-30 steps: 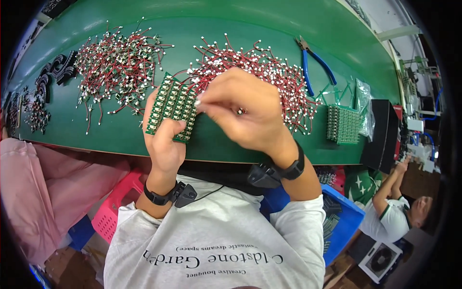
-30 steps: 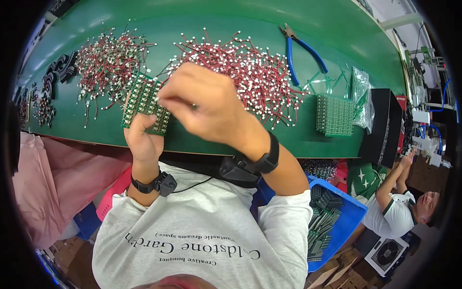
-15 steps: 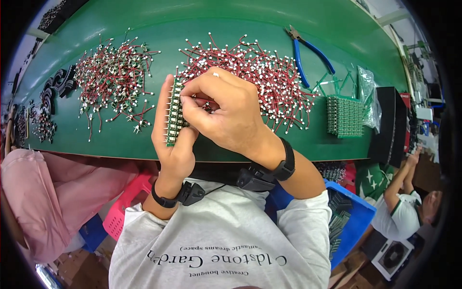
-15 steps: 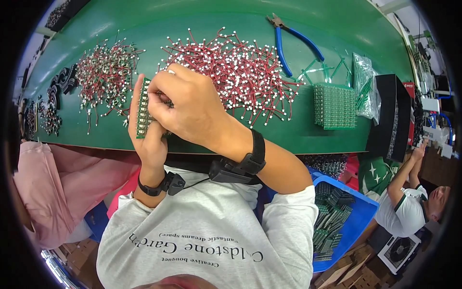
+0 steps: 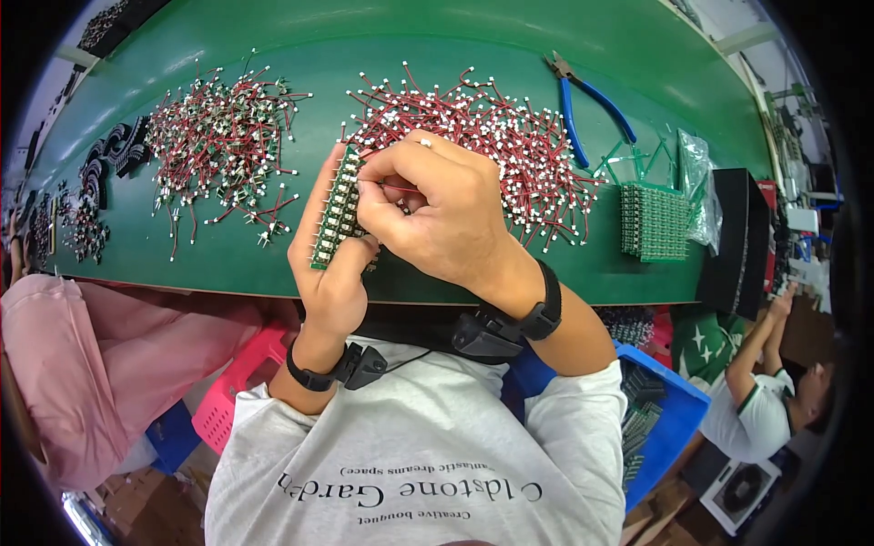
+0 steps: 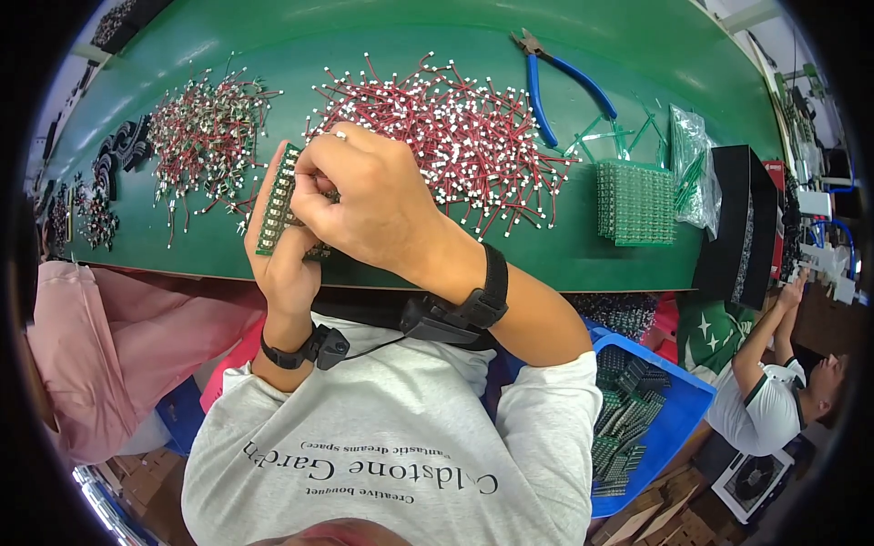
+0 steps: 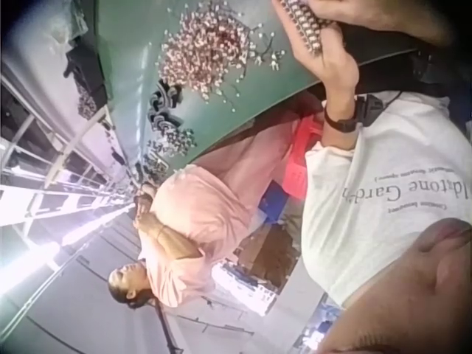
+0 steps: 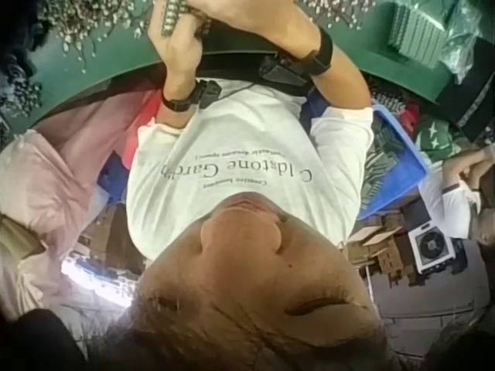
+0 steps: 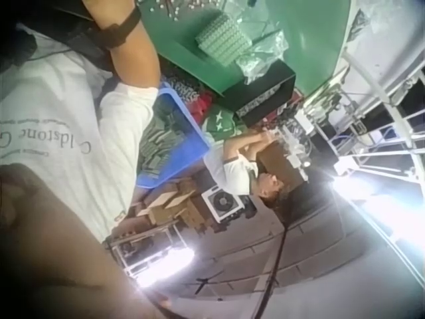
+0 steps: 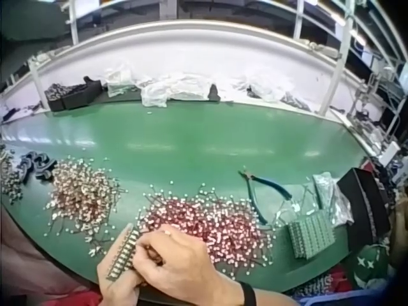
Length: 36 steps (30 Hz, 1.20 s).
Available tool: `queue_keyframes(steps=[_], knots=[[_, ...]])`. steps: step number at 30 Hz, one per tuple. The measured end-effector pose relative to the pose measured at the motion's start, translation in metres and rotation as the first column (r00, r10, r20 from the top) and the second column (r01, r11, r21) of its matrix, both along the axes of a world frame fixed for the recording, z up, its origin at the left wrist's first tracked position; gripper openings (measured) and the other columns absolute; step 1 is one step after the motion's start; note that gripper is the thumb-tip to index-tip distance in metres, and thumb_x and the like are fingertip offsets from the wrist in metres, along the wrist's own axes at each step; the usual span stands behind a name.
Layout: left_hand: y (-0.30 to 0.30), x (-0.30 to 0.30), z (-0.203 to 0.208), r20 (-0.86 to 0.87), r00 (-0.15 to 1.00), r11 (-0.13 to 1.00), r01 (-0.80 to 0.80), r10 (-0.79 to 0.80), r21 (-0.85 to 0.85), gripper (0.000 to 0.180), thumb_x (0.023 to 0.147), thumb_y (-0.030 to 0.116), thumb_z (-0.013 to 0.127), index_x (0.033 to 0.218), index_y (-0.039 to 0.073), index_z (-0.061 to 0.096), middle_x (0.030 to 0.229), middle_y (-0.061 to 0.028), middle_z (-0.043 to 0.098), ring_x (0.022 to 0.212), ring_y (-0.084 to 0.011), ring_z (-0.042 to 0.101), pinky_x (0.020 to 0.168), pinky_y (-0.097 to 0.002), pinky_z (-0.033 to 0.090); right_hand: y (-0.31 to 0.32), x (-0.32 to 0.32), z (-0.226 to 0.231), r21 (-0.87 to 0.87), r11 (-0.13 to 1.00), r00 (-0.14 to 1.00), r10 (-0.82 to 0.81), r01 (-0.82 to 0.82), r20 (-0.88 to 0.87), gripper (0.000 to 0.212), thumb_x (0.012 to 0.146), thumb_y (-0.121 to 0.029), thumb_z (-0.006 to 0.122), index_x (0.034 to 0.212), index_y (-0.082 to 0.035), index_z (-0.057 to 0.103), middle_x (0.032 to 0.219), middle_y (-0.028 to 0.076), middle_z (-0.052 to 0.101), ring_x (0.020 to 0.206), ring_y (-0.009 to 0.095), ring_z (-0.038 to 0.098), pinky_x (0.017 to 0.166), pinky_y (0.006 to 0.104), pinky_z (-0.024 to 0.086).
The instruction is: The person picks up a circuit board and places it into a black box, then moves the box aside. They pick up another circuit board and insert small red and white wires into it one by one.
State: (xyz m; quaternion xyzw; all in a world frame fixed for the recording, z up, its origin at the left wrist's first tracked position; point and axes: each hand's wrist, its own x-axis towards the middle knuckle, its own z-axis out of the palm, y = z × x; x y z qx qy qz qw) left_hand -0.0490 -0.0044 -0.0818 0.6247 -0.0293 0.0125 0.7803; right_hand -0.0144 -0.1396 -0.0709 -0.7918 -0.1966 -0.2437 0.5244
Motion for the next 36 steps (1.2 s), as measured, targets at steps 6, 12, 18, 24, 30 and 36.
queue_keyframes(steps=[6, 12, 18, 24, 30, 36], knots=[[0.009, -0.001, -0.005, 0.021, 0.998, 0.997, 0.054, -0.055, 0.055, 0.07, 0.077, -0.009, 0.044, 0.147, -0.007, 0.039, 0.115, -0.0093, 0.062, 0.083, -0.007, 0.057, 0.069, -0.0207, 0.047, 0.002, -0.001, -0.003, -0.079, 0.996, 0.994, -0.044, 0.051, 0.098, 0.011, 0.072, 0.0, 0.073, 0.08, -0.002, 0.066, 0.069, 0.006, 0.06, 0.054, 0.014, 0.06, 0.047, 0.026, 0.047], [0.016, 0.005, -0.005, 0.256, 0.963, 0.893, -0.038, -0.088, 0.449, 0.067, 0.075, -0.01, 0.048, 0.141, -0.011, 0.042, 0.133, -0.0244, 0.056, 0.118, -0.0308, 0.058, 0.101, -0.0374, 0.044, 0.0, -0.004, 0.001, -0.215, 0.973, 0.979, -0.042, 0.085, 0.197, 0.017, 0.07, 0.003, 0.074, 0.083, -0.002, 0.065, 0.072, 0.007, 0.059, 0.055, 0.019, 0.059, 0.047, 0.03, 0.047], [0.025, 0.006, -0.003, 0.356, 0.927, 0.859, -0.083, -0.12, 0.505, 0.068, 0.072, -0.011, 0.048, 0.14, -0.011, 0.043, 0.133, -0.0264, 0.055, 0.115, -0.0352, 0.059, 0.099, -0.0374, 0.046, 0.001, -0.005, 0.003, -0.193, 0.979, 0.986, -0.039, 0.071, 0.164, 0.017, 0.073, 0.004, 0.075, 0.086, -0.003, 0.067, 0.076, 0.008, 0.06, 0.057, 0.02, 0.06, 0.048, 0.0304, 0.048], [0.033, 0.008, 0.005, 0.382, 0.889, 0.751, -0.068, -0.253, 0.657, 0.074, 0.069, -0.011, 0.049, 0.142, -0.01, 0.04, 0.135, -0.0264, 0.052, 0.12, -0.0394, 0.055, 0.103, -0.0426, 0.042, 0.004, -0.005, -0.001, -0.269, 0.956, 0.985, -0.077, 0.116, 0.153, 0.016, 0.074, 0.003, 0.076, 0.086, -0.003, 0.068, 0.078, 0.008, 0.062, 0.057, 0.02, 0.061, 0.048, 0.0303, 0.048], [0.038, 0.009, 0.004, 0.356, 0.899, 0.769, -0.036, -0.254, 0.639, 0.075, 0.068, -0.01, 0.049, 0.142, -0.01, 0.039, 0.137, -0.0253, 0.051, 0.122, -0.0387, 0.054, 0.105, -0.0431, 0.041, 0.012, -0.004, 0.005, -0.261, 0.958, 0.984, -0.076, 0.116, 0.159, 0.025, 0.074, 0.003, 0.077, 0.098, -0.004, 0.07, 0.08, 0.008, 0.064, 0.056, 0.019, 0.06, 0.047, 0.0303, 0.047], [0.05, 0.013, 0.01, 0.054, 0.989, 0.987, -0.136, 0.141, -0.088, 0.075, 0.071, -0.008, 0.043, 0.146, -0.008, 0.038, 0.132, -0.0174, 0.057, 0.111, -0.0176, 0.059, 0.097, -0.0291, 0.047, -0.017, 0.035, 0.032, -0.174, 0.967, 0.981, -0.173, 0.187, 0.09, 0.029, 0.078, -0.004, 0.074, 0.107, -0.006, 0.072, 0.073, 0.003, 0.061, 0.056, 0.009, 0.054, 0.05, 0.023, 0.041]])
